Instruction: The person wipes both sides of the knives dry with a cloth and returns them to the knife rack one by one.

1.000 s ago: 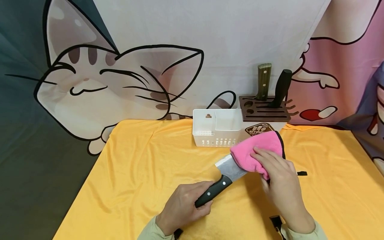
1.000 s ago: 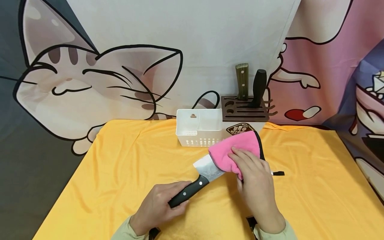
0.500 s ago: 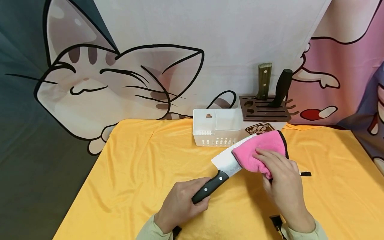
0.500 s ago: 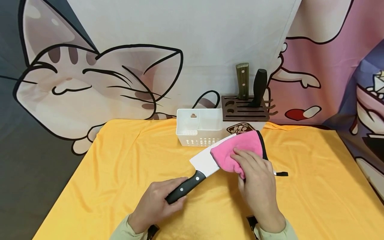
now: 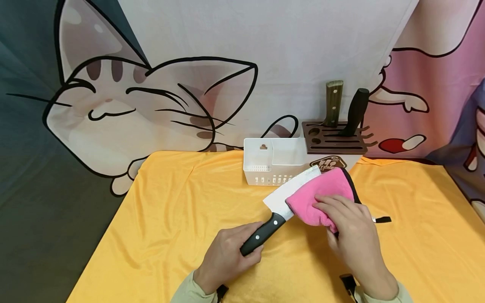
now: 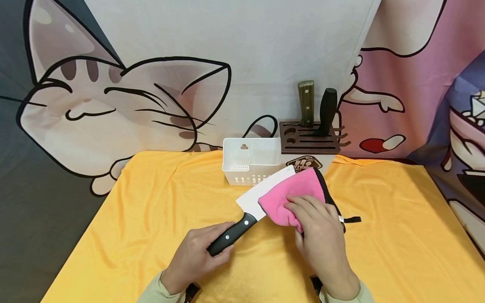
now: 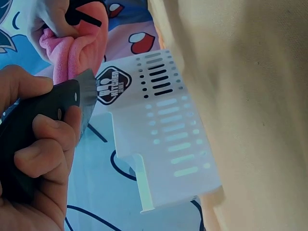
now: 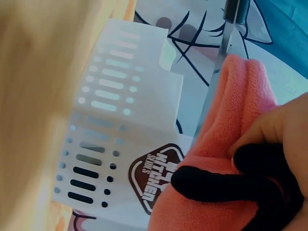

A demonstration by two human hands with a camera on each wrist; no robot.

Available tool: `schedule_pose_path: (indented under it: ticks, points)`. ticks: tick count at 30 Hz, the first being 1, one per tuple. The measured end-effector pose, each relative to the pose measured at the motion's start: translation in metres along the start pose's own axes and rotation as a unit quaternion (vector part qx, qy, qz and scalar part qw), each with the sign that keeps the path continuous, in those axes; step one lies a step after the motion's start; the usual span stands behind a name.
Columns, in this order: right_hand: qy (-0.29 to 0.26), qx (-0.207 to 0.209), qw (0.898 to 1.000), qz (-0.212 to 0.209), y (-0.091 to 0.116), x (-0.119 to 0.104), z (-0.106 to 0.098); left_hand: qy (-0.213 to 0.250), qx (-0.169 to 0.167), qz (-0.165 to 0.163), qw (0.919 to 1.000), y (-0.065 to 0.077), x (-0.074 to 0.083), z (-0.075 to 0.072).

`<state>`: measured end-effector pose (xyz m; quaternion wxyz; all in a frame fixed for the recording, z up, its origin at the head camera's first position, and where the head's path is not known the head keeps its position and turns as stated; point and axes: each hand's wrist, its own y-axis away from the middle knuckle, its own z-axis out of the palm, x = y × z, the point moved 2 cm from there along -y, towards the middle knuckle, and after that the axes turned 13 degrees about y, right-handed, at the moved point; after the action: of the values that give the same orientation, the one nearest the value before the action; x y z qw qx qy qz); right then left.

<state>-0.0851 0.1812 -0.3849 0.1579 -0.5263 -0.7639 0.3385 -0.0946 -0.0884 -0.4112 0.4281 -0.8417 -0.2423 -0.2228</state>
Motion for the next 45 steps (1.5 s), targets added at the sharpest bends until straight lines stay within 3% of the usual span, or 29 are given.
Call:
schedule_pose_path:
  ticks: [11, 19, 27, 33, 37, 45]
  points:
    - [-0.004, -0.038, 0.996, -0.076, 0.001, -0.009, 0.001, -0.008, -0.009, 0.007, 0.9999, 0.001, -0.001, 0.002]
    - [-0.012, -0.084, 0.993, -0.086, 0.004, -0.013, 0.002, -0.017, -0.022, 0.017, 0.9995, 0.002, 0.001, 0.004]
    - [-0.025, -0.082, 0.991, -0.098, 0.004, -0.018, 0.005, -0.033, -0.038, 0.035, 0.9981, 0.002, 0.003, 0.008]
    - [-0.010, -0.086, 0.993, -0.075, 0.004, -0.017, 0.007, -0.030, -0.045, 0.041, 0.9977, 0.002, 0.004, 0.012]
    - [0.004, -0.059, 0.997, -0.059, 0.003, -0.015, 0.008, -0.032, -0.057, 0.038, 0.9971, 0.002, 0.006, 0.014]
    - [0.019, -0.022, 1.000, 0.009, 0.003, -0.006, 0.007, -0.025, -0.077, -0.002, 0.9967, 0.002, 0.007, 0.014]
